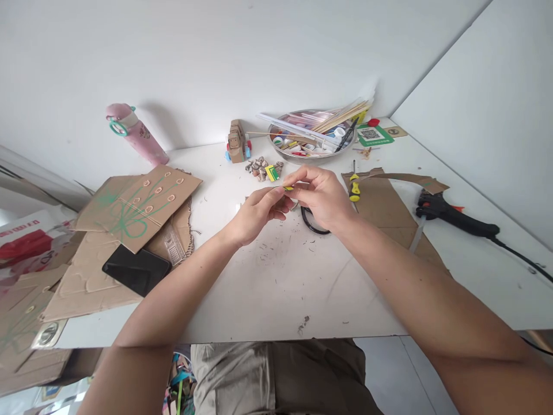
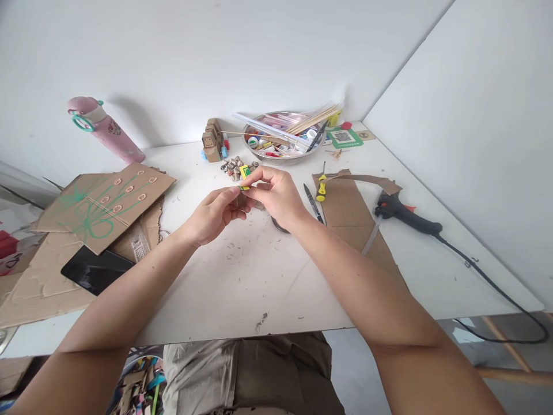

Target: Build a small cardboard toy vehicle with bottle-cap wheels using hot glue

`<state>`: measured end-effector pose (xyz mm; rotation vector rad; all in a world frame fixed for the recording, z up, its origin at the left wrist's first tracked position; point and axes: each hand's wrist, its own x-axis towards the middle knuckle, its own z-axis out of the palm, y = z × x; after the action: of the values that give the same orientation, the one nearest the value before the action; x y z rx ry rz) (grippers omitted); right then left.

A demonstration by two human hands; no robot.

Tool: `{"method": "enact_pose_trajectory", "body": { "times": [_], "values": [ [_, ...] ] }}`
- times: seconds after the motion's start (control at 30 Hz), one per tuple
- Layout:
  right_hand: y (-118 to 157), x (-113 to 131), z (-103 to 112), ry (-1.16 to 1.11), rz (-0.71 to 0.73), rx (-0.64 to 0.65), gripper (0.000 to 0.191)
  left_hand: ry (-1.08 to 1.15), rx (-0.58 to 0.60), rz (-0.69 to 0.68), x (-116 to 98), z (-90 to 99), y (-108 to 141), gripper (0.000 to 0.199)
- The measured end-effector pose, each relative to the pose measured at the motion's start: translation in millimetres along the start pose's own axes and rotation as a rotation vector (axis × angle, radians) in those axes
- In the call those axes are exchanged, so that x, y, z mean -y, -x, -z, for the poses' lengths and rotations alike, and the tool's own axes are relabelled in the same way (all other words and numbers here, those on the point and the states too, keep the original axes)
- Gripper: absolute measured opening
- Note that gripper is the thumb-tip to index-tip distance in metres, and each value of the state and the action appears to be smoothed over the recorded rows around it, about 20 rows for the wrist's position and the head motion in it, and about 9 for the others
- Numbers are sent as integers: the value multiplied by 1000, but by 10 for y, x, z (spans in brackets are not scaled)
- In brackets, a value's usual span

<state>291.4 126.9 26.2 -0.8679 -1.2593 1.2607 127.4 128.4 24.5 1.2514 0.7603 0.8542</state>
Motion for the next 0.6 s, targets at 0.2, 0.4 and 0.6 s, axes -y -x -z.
{"method": "enact_pose_trajectory", "body": {
  "times": [0.2, 0.4, 0.6],
  "values": [
    [-37, 46, 128, 104, -22, 59, 12, -155, -108, -99, 64, -56, 11, 33],
    [-15, 87, 170, 230, 44, 132, 37, -241, -138, -164, 78, -48, 18, 32],
    [-14, 61, 131, 203, 48, 118, 48, -319, -142, -215, 101, -73, 49, 29]
  ]
}}
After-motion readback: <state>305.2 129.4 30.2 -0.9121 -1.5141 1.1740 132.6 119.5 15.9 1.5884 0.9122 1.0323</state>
